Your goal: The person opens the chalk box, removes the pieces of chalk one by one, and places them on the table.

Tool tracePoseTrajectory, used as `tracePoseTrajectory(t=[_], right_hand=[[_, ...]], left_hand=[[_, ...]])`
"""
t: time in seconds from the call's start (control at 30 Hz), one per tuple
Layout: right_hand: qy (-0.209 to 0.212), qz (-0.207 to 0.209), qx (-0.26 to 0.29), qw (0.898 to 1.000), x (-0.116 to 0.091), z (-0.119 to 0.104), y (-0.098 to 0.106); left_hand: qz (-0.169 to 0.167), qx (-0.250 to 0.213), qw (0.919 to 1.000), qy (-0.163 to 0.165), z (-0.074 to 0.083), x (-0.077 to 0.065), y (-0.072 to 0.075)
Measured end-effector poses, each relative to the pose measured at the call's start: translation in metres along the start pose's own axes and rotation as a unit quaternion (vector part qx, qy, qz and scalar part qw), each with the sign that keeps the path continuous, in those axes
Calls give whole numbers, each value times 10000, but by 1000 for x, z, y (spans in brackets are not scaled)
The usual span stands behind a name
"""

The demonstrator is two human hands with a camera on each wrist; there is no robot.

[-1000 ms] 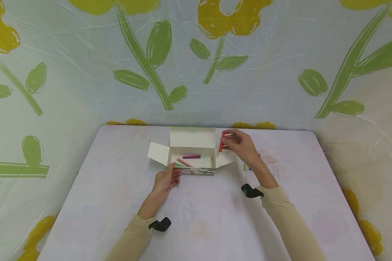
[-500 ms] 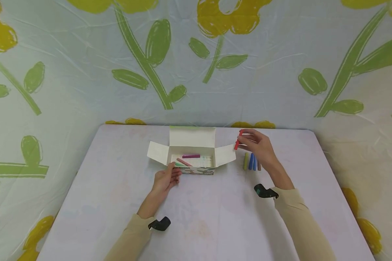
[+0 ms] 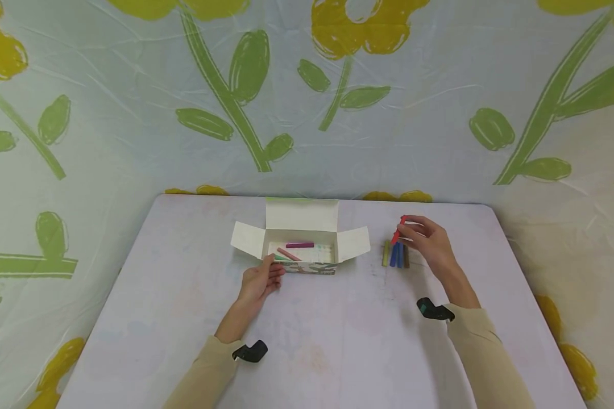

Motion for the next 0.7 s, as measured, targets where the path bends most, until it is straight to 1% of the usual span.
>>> tracePoseTrajectory(t=[0.17, 0.27, 0.47, 0.6, 0.7], right_hand=[[-56, 11, 129, 9999, -2, 17, 7], [-133, 24, 108, 9999, -4, 26, 10], [-415, 15, -203, 9989, -9, 39, 16], [-581, -27, -573, 9967, -12, 45, 20], [-745, -67, -1123, 9909, -14, 51, 22]], left_hand=[[7, -11, 10000, 25, 1, -1, -1], [-12, -9, 10000, 21, 1, -1, 0], [12, 14, 10000, 45, 2, -1, -1], [1, 26, 10000, 83, 4, -2, -1], [-32, 33, 9999, 104, 5, -3, -1]])
Point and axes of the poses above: each hand's wrist, its own x-axis towards the middle knuckle, its own y-axis out of the back of the hand, z = x × y, the point moved 2 cm from there along x, towards the middle knuckle, and after that the axes turned 6 degrees about -x, right-handed, at the moved point
